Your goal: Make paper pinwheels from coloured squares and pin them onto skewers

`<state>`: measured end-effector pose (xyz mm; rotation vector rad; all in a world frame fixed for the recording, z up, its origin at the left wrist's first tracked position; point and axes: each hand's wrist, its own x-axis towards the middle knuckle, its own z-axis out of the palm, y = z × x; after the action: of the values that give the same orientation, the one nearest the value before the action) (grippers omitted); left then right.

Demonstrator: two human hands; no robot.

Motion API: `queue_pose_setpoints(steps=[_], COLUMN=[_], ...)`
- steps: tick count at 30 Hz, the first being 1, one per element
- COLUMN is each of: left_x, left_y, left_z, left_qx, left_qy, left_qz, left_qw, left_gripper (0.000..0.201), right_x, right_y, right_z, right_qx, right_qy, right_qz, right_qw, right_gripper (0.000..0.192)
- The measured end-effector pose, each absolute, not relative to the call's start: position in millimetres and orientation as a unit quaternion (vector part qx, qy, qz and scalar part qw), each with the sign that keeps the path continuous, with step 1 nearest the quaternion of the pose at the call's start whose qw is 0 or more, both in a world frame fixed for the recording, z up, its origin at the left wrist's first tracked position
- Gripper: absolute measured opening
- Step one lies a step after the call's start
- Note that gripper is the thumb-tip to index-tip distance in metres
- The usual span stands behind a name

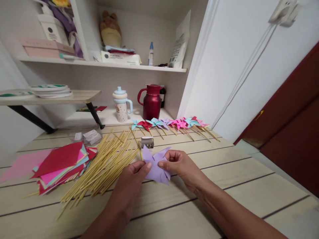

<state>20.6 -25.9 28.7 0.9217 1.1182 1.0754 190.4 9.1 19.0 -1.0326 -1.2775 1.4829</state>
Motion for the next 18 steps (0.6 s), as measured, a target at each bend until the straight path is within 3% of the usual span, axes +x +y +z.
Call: queue_pose_setpoints(steps=[4,18], left_x=[19.3,19.9], left_y=[-24.4,-22.4], left_z=[27.0,22.9], left_qx=[0.415,0.454], left_qy=[0.500,0.537], left_qz=[0.467,0.471], left_qw=[0.600,0.532], left_gripper=[0.017,0.026], right_x=[191.0,182.6], right_y=[8.7,1.8], right_z=[17.2,22.5], right_qx=[-0.415,-0.433], right_qy=[-0.517,-0.491], right_qz=[0.597,0.598], right_qw=[0.452,0.463], right_gripper=[0.031,0.033])
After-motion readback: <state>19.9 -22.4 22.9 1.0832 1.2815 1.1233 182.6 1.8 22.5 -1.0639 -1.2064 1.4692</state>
